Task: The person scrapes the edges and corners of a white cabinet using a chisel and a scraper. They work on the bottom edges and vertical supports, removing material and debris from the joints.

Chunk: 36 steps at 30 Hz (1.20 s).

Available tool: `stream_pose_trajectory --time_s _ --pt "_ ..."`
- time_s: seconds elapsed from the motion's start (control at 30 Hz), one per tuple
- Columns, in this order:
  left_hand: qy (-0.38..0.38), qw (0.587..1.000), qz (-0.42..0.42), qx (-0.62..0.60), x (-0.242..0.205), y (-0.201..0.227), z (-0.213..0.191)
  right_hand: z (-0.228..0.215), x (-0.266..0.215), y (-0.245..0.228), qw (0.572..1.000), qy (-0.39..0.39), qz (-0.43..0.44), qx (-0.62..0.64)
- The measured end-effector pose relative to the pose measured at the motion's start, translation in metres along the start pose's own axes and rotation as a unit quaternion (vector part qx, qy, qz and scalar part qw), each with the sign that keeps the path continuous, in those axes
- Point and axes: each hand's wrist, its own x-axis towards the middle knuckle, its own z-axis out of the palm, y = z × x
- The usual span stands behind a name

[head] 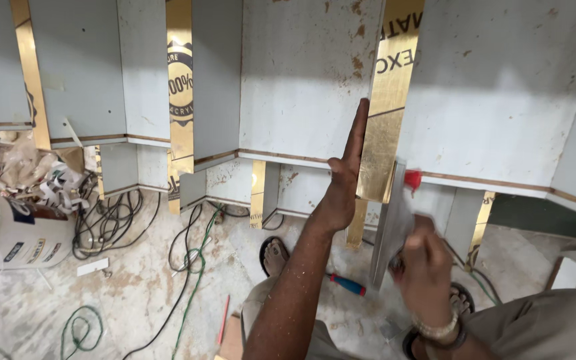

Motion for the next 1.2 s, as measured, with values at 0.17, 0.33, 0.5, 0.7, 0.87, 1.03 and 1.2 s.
stream_pose_trajectory --time_s 0.17,0.33,0.5,0.7,0.87,1.03,1.2 --pt "-0.007 1.000 -0.001 -0.015 0.004 0.001 0.001 0.004 0.125 -0.037 0.995 -0.005 -0.096 -0.029" --pt "-0.009 0.999 -0.023 -0.025 0.006 0.002 0.000 -0.005 0.090 -0.016 0.987 0.017 -0.076 -0.141" --pt "0.009 0.999 -0.025 -0.025 0.004 0.000 0.002 -0.004 -0.008 0.012 0.998 -0.041 -0.037 0.002" --pt "0.004 0.999 -0.034 -0.028 0.005 0.002 0.002 0.001 0.174 -0.032 0.994 0.019 -0.081 -0.074" --pt "0.007 0.998 -0.043 -0.040 0.005 0.002 0.003 -0.001 0.187 -0.052 0.988 -0.047 -0.150 -0.004" --pt "-0.002 0.996 -0.032 -0.085 0.007 -0.008 0.002 -0.005 0.006 0.012 0.995 -0.033 -0.090 -0.032" --pt "0.009 0.997 -0.027 -0.066 0.002 -0.008 0.002 -0.008 0.045 0.009 0.993 -0.012 -0.091 -0.068"
